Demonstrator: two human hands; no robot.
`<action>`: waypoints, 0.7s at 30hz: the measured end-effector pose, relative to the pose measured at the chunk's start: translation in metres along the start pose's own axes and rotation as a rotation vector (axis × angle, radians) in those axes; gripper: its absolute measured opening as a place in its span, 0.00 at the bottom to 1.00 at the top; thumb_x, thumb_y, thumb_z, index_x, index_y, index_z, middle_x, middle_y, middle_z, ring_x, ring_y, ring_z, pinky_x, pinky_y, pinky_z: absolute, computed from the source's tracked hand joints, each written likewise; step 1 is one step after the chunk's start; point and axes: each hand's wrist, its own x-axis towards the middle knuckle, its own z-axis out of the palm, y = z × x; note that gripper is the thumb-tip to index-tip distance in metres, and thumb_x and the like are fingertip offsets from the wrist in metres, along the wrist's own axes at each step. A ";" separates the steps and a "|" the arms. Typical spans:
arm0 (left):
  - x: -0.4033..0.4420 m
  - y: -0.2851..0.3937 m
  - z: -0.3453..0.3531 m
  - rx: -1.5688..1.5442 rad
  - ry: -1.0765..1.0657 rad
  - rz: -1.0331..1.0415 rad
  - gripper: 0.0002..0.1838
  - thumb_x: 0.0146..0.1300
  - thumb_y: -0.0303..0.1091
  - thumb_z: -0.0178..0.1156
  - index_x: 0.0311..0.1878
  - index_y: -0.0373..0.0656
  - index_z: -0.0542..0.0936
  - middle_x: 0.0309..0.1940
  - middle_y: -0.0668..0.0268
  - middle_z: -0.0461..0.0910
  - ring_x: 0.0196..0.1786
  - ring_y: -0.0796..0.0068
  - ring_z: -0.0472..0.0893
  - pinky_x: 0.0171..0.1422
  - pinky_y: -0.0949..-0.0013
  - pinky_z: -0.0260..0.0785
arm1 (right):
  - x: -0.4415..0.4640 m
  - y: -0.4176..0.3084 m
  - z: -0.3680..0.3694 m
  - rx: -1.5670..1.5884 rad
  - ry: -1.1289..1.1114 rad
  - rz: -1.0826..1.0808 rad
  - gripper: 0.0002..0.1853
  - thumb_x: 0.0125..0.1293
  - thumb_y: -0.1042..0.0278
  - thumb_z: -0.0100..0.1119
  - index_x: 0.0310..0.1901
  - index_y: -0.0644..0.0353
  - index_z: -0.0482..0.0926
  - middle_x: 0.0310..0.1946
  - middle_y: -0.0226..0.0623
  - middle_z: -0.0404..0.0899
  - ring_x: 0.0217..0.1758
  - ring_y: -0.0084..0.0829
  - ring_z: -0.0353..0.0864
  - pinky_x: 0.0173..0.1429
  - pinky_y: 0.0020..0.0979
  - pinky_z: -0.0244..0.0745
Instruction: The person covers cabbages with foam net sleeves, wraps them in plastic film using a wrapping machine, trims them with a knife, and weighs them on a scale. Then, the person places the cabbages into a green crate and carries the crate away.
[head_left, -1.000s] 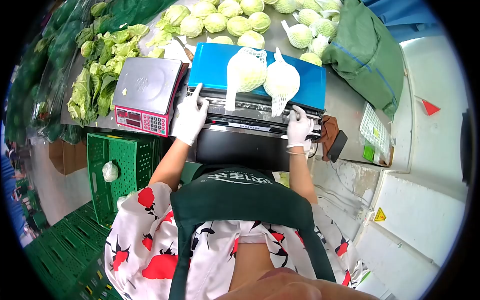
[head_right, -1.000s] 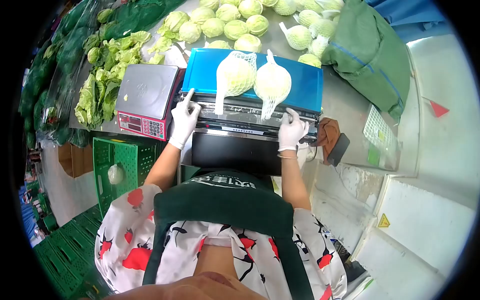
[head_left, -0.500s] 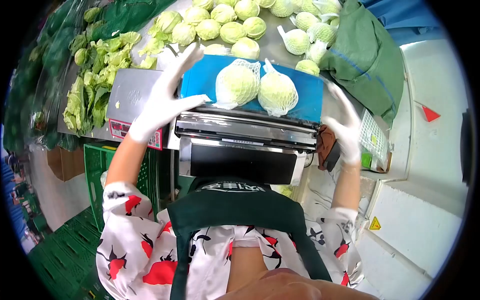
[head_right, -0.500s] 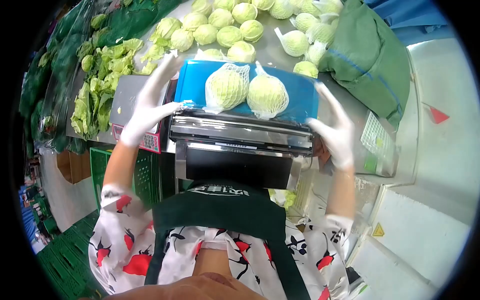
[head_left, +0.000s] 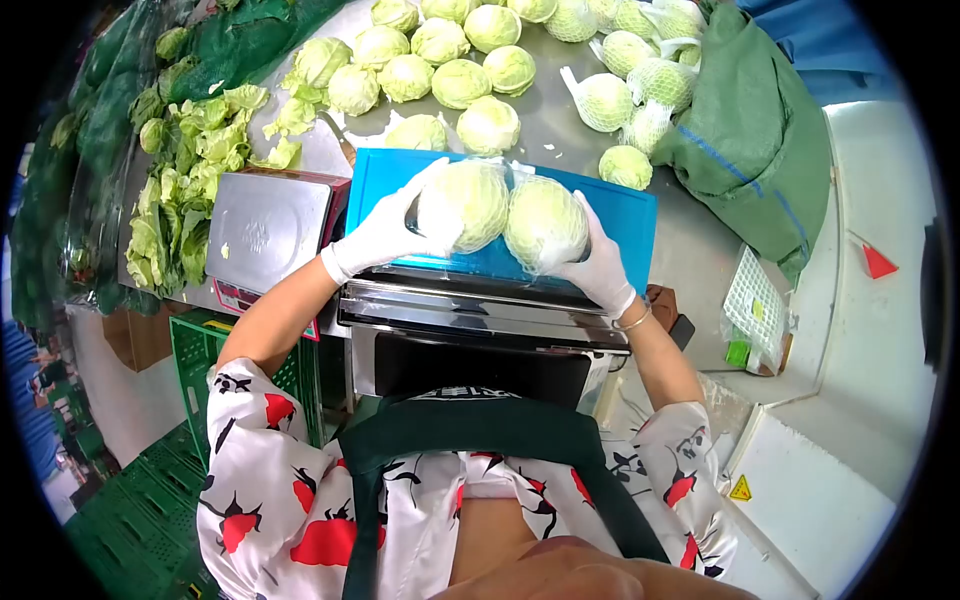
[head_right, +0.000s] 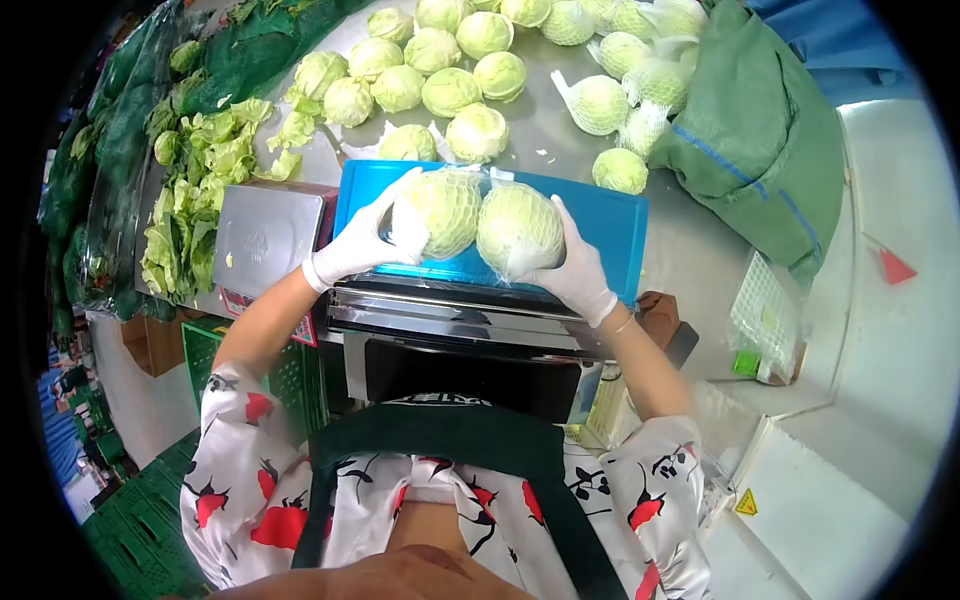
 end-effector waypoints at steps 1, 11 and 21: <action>-0.005 -0.008 0.004 -0.120 0.011 0.005 0.52 0.54 0.35 0.75 0.78 0.42 0.55 0.71 0.58 0.68 0.70 0.68 0.70 0.75 0.64 0.62 | -0.005 -0.001 0.002 0.086 0.010 0.048 0.59 0.45 0.57 0.83 0.75 0.64 0.55 0.63 0.48 0.76 0.64 0.37 0.78 0.67 0.34 0.73; -0.122 0.027 0.042 -0.684 -0.155 -0.550 0.34 0.71 0.44 0.60 0.71 0.32 0.64 0.60 0.60 0.78 0.64 0.70 0.76 0.70 0.66 0.68 | -0.115 -0.102 -0.008 0.407 -0.328 0.667 0.29 0.72 0.53 0.59 0.64 0.68 0.71 0.50 0.37 0.81 0.47 0.25 0.82 0.52 0.24 0.78; -0.198 -0.016 0.100 -0.767 -0.470 -1.001 0.44 0.71 0.70 0.41 0.69 0.35 0.69 0.60 0.54 0.79 0.60 0.60 0.80 0.66 0.57 0.73 | -0.206 -0.051 0.057 0.837 -0.468 1.114 0.39 0.70 0.30 0.47 0.72 0.51 0.65 0.60 0.34 0.79 0.57 0.31 0.80 0.52 0.35 0.78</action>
